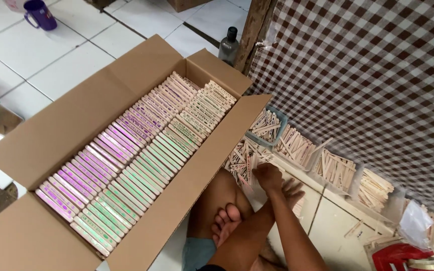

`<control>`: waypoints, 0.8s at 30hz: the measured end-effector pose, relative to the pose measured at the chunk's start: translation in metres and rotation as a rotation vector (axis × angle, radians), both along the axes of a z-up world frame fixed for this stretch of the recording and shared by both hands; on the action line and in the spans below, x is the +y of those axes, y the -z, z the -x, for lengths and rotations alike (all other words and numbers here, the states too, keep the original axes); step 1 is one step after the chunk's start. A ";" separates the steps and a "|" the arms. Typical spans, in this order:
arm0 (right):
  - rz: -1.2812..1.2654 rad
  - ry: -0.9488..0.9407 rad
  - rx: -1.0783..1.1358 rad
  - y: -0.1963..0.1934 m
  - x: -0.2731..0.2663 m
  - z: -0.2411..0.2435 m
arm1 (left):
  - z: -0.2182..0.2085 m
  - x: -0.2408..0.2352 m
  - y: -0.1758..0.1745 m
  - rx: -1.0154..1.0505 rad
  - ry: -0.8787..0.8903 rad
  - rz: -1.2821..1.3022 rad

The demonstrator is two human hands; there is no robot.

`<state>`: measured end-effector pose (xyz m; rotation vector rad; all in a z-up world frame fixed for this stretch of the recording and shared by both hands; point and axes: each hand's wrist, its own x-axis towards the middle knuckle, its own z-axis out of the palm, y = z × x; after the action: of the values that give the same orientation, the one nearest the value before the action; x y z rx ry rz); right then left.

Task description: The person sits on the floor and organizes small wooden sticks, likely popsicle sticks, by sorting them into piles and placing them into plastic containers. They also handle a roll of tape and a cardboard box filled with similar sticks.

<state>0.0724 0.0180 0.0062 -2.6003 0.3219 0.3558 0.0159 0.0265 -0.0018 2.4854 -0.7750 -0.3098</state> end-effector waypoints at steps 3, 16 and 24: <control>0.013 -0.015 -0.035 -0.031 0.004 0.012 | -0.007 0.002 0.004 0.026 -0.006 0.009; -0.774 0.155 -0.213 -0.100 -0.141 0.071 | 0.010 -0.007 -0.061 0.078 0.053 0.128; -0.485 0.101 -0.124 -0.071 -0.254 0.132 | 0.005 -0.023 -0.045 0.097 -0.138 0.476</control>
<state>-0.0593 -0.2361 0.0772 -2.1108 0.2820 0.2036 0.0113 0.0040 0.0436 2.0458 -0.5563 -0.1692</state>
